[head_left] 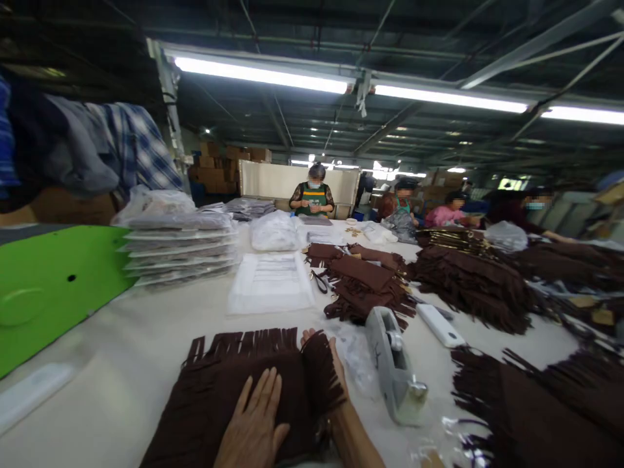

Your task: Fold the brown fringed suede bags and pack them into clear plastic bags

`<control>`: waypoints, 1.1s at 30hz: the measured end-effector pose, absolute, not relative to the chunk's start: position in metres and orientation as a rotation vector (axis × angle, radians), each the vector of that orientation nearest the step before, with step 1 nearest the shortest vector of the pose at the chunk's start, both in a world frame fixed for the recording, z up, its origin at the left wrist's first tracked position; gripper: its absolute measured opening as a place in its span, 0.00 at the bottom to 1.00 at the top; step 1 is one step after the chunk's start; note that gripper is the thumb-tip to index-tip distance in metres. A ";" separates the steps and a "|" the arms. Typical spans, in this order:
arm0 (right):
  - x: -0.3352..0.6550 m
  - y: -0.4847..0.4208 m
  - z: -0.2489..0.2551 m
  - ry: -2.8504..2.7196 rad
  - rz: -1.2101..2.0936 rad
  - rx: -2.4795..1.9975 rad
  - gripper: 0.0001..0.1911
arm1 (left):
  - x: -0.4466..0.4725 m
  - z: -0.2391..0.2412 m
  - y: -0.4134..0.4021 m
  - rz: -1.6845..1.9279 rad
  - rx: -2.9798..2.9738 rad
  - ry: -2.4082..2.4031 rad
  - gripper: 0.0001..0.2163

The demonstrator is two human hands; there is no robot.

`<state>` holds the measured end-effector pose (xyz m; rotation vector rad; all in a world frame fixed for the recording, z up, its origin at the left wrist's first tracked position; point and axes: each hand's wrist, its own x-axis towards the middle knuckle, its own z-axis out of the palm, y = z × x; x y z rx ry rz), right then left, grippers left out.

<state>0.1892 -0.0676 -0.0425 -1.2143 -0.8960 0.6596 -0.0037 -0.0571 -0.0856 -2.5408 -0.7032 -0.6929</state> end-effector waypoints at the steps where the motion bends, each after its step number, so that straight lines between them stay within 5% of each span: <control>1: 0.186 -0.064 -0.043 -0.900 0.686 -1.253 0.30 | -0.002 -0.089 -0.058 -0.705 -2.591 -0.767 0.28; 4: 0.164 -0.060 -0.047 -0.929 0.714 -1.394 0.41 | 0.005 -0.090 -0.058 -0.887 -2.825 -0.976 0.25; 9: 0.110 -0.063 -0.054 -1.270 0.515 -1.663 0.28 | -0.004 -0.068 -0.052 -1.706 -2.933 -1.530 0.21; 13: 0.084 -0.073 -0.045 -1.781 0.285 -1.848 0.27 | -0.045 -0.041 -0.050 -2.218 -2.753 -1.634 0.19; 22: 0.098 -0.099 -0.028 -1.992 0.149 -1.831 0.31 | -0.168 -0.074 -0.014 -1.410 -2.521 -1.936 0.28; 33: 0.130 -0.091 -0.087 -2.095 0.031 -1.864 0.32 | -0.132 -0.109 -0.049 -1.082 -2.677 -1.843 0.25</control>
